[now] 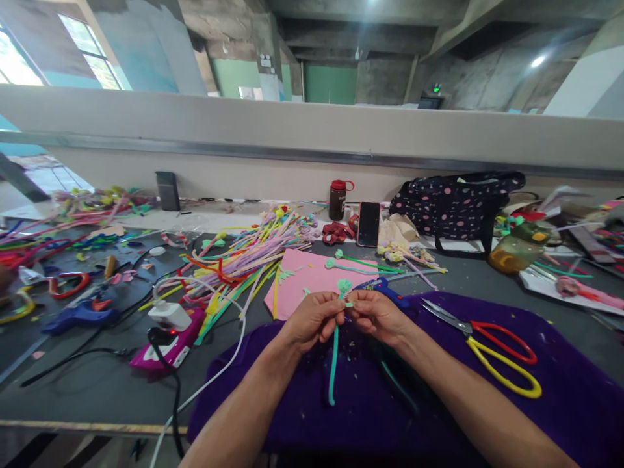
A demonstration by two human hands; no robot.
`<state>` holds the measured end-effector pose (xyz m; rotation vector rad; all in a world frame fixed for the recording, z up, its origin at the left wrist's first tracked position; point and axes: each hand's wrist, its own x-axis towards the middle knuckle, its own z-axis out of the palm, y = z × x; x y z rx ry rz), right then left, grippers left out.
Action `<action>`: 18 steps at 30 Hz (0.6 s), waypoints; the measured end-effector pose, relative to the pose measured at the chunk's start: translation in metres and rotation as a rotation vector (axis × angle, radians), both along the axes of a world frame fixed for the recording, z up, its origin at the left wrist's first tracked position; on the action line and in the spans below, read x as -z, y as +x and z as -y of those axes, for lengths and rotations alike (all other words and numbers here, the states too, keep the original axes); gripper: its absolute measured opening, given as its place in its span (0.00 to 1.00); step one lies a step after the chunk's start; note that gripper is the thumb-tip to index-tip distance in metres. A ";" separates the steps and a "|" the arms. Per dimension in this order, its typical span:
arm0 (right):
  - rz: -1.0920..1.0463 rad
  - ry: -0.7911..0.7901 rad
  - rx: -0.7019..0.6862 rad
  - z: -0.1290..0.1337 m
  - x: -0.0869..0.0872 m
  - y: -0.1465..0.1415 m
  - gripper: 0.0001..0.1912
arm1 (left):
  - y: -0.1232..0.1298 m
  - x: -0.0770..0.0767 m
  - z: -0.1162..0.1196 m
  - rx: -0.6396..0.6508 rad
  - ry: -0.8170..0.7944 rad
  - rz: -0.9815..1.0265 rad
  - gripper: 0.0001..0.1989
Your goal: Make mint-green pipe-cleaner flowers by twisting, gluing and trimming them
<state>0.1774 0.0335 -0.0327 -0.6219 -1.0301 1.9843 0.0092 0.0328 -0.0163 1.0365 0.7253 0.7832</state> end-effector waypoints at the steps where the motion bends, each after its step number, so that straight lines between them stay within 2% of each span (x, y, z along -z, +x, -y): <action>1: 0.001 0.007 0.000 0.000 0.000 0.000 0.10 | 0.000 0.000 0.000 0.000 -0.003 0.000 0.13; 9: 0.176 0.114 0.152 0.002 -0.008 -0.001 0.13 | 0.000 -0.004 -0.001 -0.065 0.010 -0.033 0.13; 13: 0.240 0.138 0.154 0.003 -0.010 -0.001 0.09 | 0.000 -0.003 0.000 -0.041 0.038 -0.049 0.13; 18: 0.163 0.073 0.103 0.001 -0.007 0.001 0.08 | 0.001 -0.002 0.001 -0.005 0.058 -0.051 0.14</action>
